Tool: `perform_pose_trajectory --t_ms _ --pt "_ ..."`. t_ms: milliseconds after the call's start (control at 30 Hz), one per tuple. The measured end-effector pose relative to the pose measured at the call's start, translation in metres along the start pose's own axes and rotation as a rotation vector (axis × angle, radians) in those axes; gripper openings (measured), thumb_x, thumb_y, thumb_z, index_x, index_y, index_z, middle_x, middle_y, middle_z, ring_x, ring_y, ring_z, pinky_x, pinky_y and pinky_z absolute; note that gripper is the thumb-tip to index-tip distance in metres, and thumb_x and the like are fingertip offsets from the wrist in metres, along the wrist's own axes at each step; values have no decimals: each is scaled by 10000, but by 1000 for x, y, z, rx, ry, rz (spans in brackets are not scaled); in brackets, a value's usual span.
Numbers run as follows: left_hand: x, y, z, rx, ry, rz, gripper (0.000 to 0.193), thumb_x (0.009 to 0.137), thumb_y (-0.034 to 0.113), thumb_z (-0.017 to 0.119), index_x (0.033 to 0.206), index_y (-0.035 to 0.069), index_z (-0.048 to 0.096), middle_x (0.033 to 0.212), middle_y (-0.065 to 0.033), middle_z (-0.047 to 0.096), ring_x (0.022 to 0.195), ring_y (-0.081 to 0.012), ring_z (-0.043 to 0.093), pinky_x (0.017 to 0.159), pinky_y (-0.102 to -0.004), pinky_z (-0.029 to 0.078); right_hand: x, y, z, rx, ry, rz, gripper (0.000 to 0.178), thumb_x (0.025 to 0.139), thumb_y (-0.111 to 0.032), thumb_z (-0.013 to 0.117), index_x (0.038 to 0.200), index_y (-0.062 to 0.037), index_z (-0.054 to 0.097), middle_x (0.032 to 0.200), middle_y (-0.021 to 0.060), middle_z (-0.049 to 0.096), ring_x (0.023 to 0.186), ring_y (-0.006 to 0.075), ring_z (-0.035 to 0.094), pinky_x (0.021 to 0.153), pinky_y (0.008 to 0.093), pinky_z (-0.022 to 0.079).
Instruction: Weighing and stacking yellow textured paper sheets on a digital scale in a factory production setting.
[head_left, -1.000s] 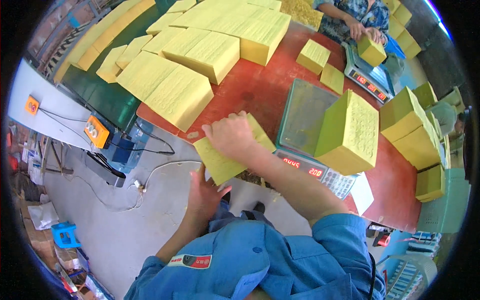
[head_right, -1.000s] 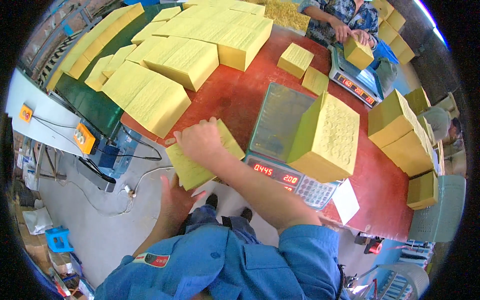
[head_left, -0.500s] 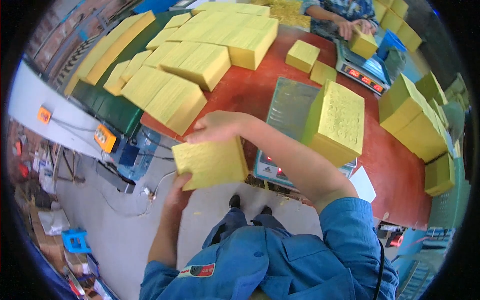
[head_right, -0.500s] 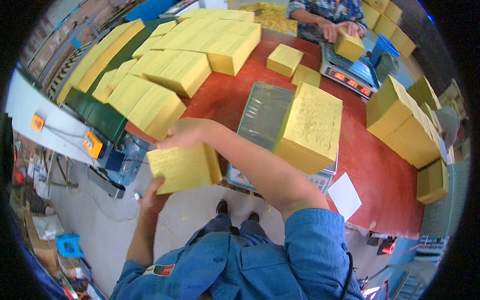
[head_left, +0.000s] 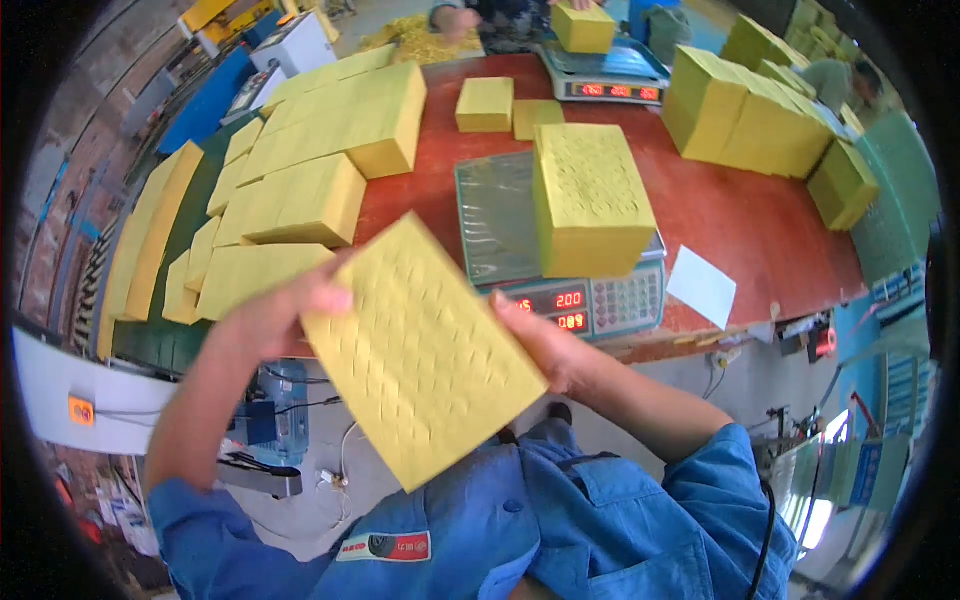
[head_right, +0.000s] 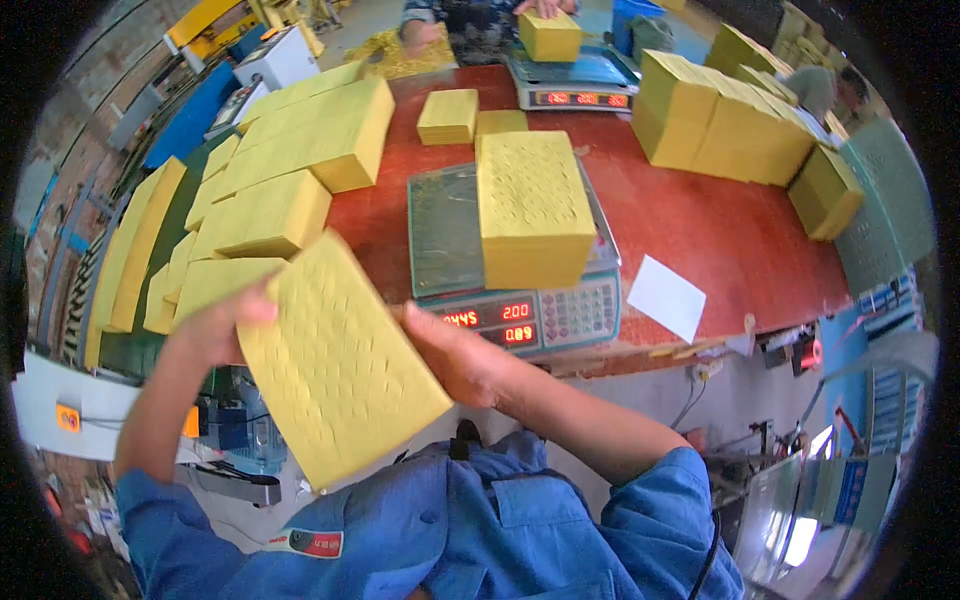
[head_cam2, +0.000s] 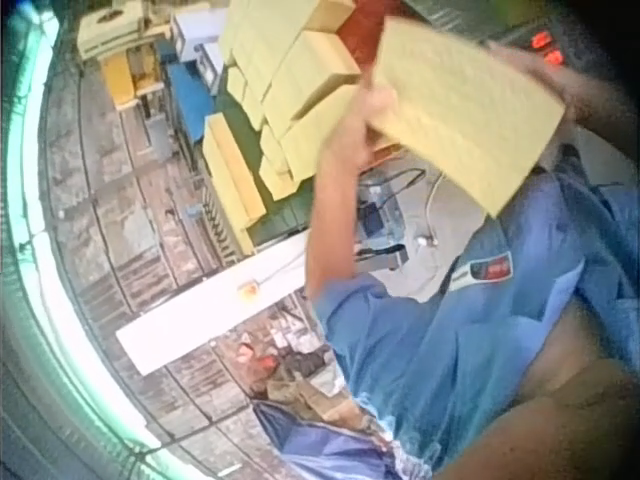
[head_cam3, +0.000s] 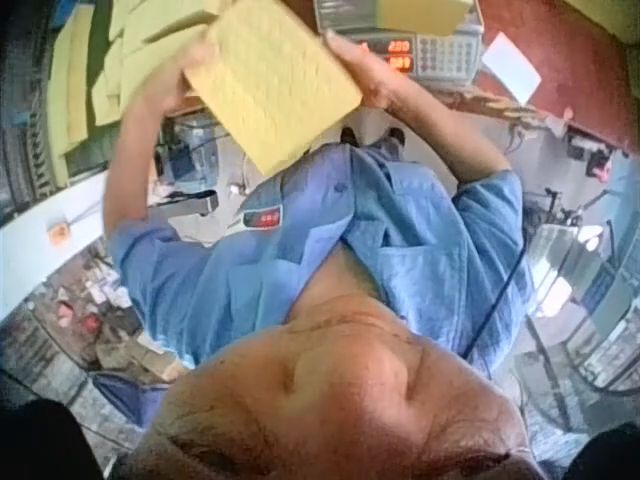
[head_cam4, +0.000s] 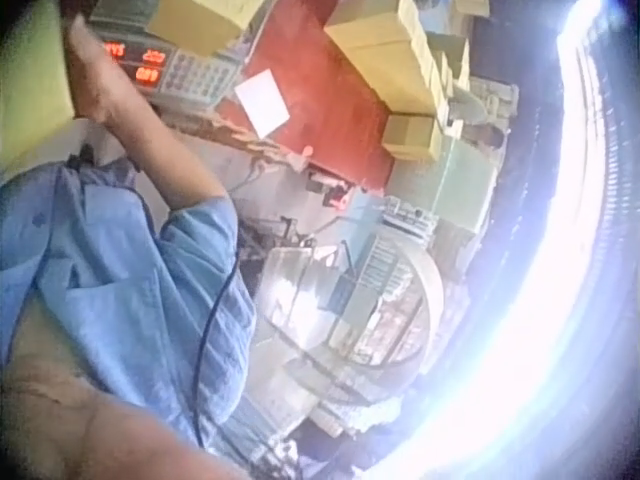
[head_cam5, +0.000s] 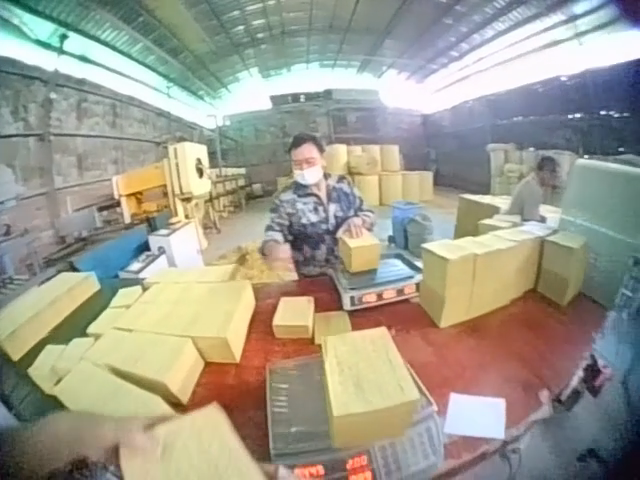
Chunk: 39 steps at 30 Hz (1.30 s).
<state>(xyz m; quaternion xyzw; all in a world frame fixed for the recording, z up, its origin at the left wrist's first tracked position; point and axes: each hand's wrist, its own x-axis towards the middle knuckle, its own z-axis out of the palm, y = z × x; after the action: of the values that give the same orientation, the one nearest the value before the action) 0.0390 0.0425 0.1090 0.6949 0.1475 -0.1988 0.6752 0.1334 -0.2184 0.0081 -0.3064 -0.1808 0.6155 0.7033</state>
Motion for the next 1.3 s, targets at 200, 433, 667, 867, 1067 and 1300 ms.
perform_pose_trajectory --t_ms 200,433,667,867,1067,1300 --pt "87 111 39 124 10 420 795 841 604 564 1419 85 392 1250 -107 565 1137 -228 550 960 -402 443 -21 -87 11 74 399 -488 580 985 -513 404 1401 -110 443 1361 100 537 1214 221 548 1007 413 454" --pt "147 113 120 -445 -44 620 637 780 512 695 1255 118 540 1189 -90 587 1040 -230 542 873 -404 448 -41 -167 -14 -45 608 -648 514 980 -458 452 1326 -81 497 1246 103 603 1109 232 607 912 433 520" --pt "201 91 113 -383 30 434 607 778 500 660 1252 139 546 1159 -66 575 1031 -227 535 864 -421 436 -40 -175 -79 -282 805 -592 487 925 -483 573 1154 -57 633 1024 51 674 852 145 644 726 296 518" --pt "192 89 122 -329 43 442 627 805 517 631 1289 134 519 1208 -65 564 1095 -223 512 920 -442 408 -46 -177 -104 -471 886 -541 505 888 -514 602 1067 -47 673 912 19 650 692 77 542 604 238 411" --pt "191 83 123 -277 107 405 646 800 525 635 1296 129 518 1214 -59 571 1101 -212 512 929 -429 397 -50 -165 -94 -483 857 -597 566 888 -526 584 1091 -4 661 1018 75 659 857 151 589 749 306 461" --pt "191 83 122 -253 133 446 630 807 539 625 1280 131 540 1180 -49 586 1038 -186 530 885 -389 411 -57 -156 -88 -643 920 -613 561 927 -478 524 1112 35 657 1012 126 682 911 205 626 813 325 472"
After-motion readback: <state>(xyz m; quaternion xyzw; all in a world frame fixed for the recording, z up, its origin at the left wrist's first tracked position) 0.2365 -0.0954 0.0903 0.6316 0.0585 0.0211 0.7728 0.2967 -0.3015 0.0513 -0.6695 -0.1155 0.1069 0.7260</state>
